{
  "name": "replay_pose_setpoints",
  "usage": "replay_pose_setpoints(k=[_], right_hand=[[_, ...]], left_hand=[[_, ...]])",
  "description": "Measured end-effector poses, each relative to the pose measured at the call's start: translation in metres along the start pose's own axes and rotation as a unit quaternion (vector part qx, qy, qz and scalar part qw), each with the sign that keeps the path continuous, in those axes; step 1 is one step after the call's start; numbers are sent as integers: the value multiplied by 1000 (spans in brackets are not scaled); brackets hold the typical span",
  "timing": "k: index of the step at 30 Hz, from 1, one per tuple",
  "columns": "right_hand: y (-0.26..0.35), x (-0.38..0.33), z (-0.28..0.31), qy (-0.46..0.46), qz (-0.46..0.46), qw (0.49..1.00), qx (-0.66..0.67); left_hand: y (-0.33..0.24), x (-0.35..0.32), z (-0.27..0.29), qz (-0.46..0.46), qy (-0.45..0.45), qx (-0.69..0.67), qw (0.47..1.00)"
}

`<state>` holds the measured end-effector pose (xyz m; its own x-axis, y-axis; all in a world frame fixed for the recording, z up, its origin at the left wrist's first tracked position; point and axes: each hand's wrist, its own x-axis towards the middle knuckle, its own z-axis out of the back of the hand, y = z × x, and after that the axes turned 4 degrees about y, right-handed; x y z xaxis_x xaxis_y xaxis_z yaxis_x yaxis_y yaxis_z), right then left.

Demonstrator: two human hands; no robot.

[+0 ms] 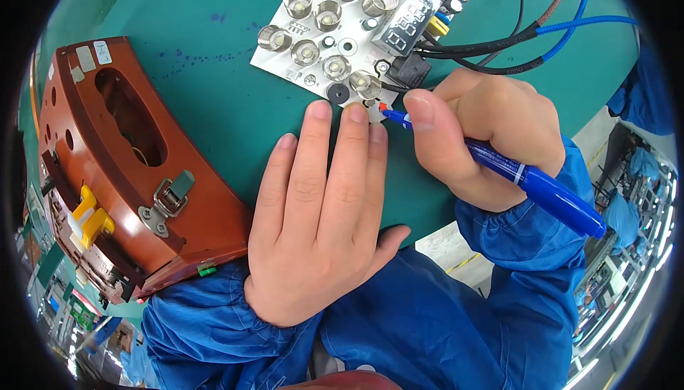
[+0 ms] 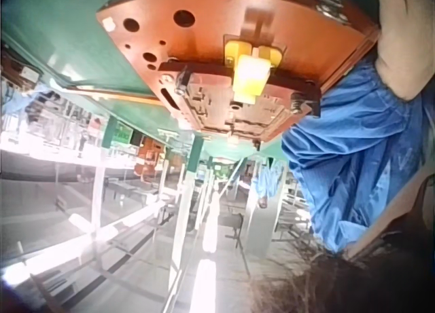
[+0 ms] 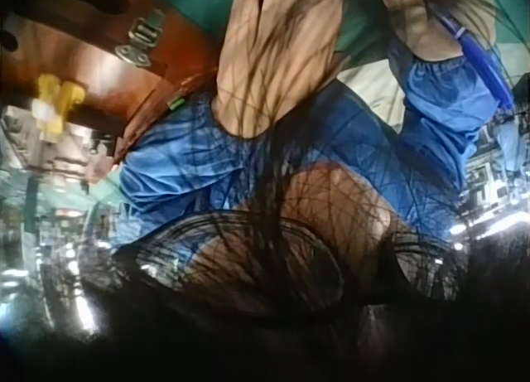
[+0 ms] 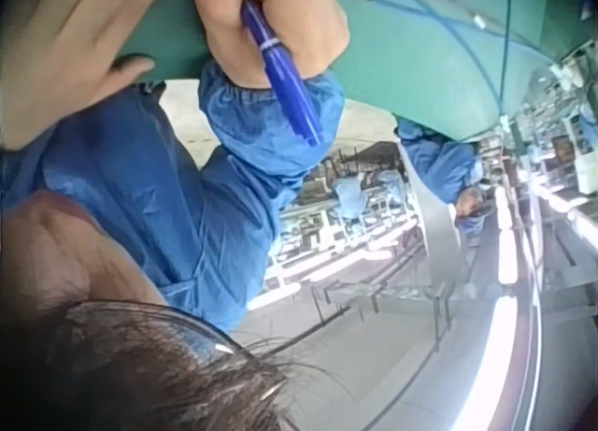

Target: Testing and inspecting electronic circuit boards using a test fixture and marking results.

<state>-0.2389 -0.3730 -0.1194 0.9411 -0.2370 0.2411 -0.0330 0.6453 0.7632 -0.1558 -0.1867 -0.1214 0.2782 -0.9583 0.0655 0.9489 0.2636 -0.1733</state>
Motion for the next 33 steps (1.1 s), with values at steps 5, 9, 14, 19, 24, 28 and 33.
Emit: replay_pose_setpoints(k=[5,9,14,19,24,28,33], right_hand=[[-1,-1,0,1,-3,1000,3],[-5,-2,0,4,-2,1000,6],[-14,0,-4,-24,-4,998,55],[-10,1,-1,-30,-1,998,49],[-5,3,0,-22,9,999,49],[-5,2,-1,-28,3,998,47],[-2,-9,-2,-31,-7,999,26]], left_hand=[[-1,1,-2,6,0,-4,1000],[-1,2,-3,0,3,4,1000],[-3,4,-11,0,6,11,1000],[-1,4,-4,-4,4,13,1000],[-1,3,1,-3,3,13,1000],[-2,3,1,2,2,11,1000],[-1,1,1,-1,1,10,1000]])
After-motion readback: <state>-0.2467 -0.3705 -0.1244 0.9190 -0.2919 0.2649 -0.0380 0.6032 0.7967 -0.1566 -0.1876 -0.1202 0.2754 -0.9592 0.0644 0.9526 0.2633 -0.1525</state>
